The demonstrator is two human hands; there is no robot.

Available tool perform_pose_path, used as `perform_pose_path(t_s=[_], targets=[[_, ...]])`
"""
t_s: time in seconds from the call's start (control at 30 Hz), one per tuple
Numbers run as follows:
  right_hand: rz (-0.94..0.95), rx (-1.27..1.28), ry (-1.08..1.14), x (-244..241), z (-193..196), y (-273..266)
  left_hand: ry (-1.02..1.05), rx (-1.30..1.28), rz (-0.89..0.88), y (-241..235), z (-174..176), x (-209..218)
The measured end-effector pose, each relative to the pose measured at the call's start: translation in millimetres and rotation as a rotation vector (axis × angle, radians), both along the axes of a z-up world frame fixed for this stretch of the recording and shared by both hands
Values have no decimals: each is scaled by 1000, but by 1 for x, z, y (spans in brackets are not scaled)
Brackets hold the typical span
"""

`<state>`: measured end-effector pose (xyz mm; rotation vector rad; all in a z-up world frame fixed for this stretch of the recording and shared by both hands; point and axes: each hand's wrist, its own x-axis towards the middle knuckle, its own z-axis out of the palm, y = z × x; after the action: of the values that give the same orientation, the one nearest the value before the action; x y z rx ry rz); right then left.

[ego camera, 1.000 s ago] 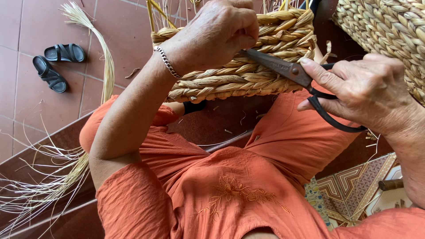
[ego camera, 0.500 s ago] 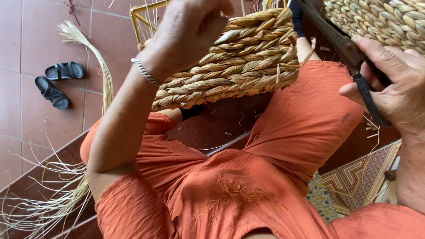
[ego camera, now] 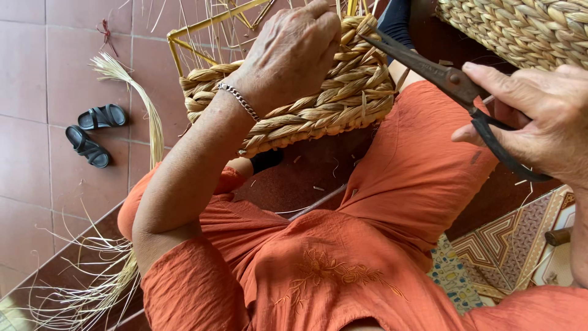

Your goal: The person uses shears to trim excess woven fibers from the edges of a rectangular basket. They rotate the basket to access different sides and continue cutting protruding strands.

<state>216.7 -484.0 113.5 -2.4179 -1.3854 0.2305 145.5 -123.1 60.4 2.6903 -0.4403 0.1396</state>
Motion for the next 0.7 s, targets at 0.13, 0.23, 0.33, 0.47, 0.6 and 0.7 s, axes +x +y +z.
perform_pose_path(t_s=[0.13,0.23,0.33,0.47,0.6,0.7], targets=[[80,-113,-151,0,4,6,-82,35,10,-5,-1,-4],[110,-91,-208,-2,7,12,-129,-1,-13,-7,-1,-6],[123,-94,-285,-5,10,19,-123,-17,-29,-7,0,-9],[208,-182,-434,-4,16,24,-179,-44,-49,-9,1,-10],[222,-296,-499,-10,21,25,-169,-52,-44,-8,-5,-8],[243,-303,-532,-12,21,26,-173,-75,-18,-4,-17,-5]])
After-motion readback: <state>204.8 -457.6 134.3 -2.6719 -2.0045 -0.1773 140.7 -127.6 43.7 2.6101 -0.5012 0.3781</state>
